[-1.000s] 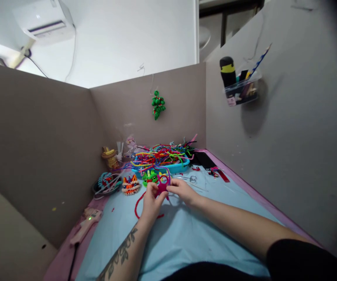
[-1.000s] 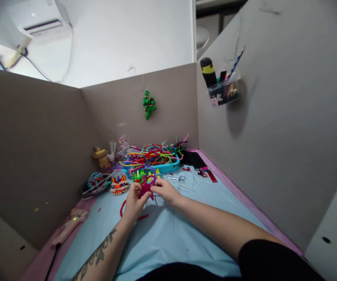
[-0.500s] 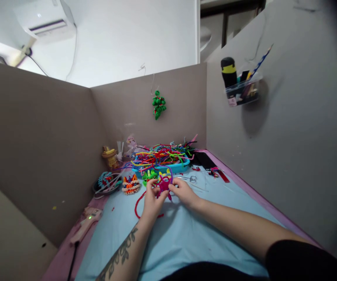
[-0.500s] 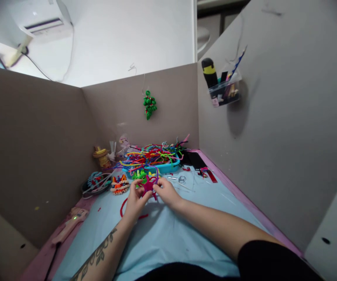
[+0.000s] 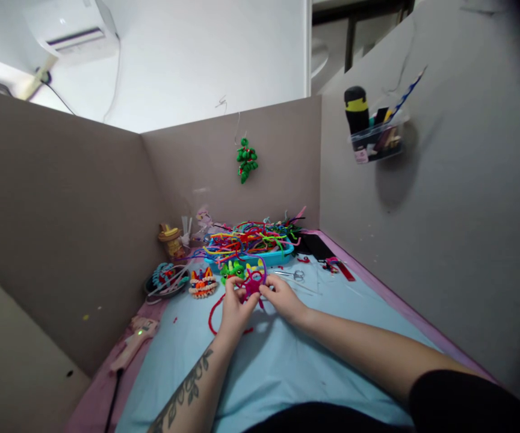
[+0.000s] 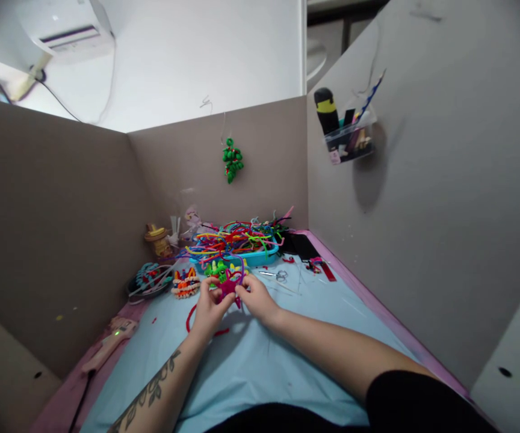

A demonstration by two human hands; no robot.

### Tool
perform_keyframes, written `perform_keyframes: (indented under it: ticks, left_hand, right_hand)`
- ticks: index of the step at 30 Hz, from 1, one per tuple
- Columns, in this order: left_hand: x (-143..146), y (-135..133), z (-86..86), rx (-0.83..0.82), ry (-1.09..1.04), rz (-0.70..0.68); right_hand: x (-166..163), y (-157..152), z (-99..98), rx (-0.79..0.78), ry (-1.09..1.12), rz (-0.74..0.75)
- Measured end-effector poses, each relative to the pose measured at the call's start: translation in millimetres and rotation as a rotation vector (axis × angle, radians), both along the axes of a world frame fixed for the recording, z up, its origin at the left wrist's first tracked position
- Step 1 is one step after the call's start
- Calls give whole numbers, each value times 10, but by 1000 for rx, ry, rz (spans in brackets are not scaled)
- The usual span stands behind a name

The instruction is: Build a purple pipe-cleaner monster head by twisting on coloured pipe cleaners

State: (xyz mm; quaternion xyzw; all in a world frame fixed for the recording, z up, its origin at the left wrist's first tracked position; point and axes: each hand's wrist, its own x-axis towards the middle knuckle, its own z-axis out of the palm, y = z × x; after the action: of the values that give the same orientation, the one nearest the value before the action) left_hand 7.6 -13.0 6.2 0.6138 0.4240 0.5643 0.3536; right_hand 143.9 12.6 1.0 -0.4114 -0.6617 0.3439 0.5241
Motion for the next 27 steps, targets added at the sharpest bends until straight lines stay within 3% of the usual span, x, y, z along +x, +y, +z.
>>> perform_keyframes:
  ticks: [6,12,20,27]
  left_hand:
    - [-2,8,-22,25,8,7]
    - [-72,60,8,-37,-123,15]
    - [-52,-8,87,-216,-209,-230]
    - [-57,-21,91,-252,-202,-241]
  right_hand:
    - [-2,0,-25,23,-36,-33]
    - [69,100,-36,87,51,-106]
    - [328,372,-104,253,-194,-157]
    - [342,372,-113,217,-33,-278]
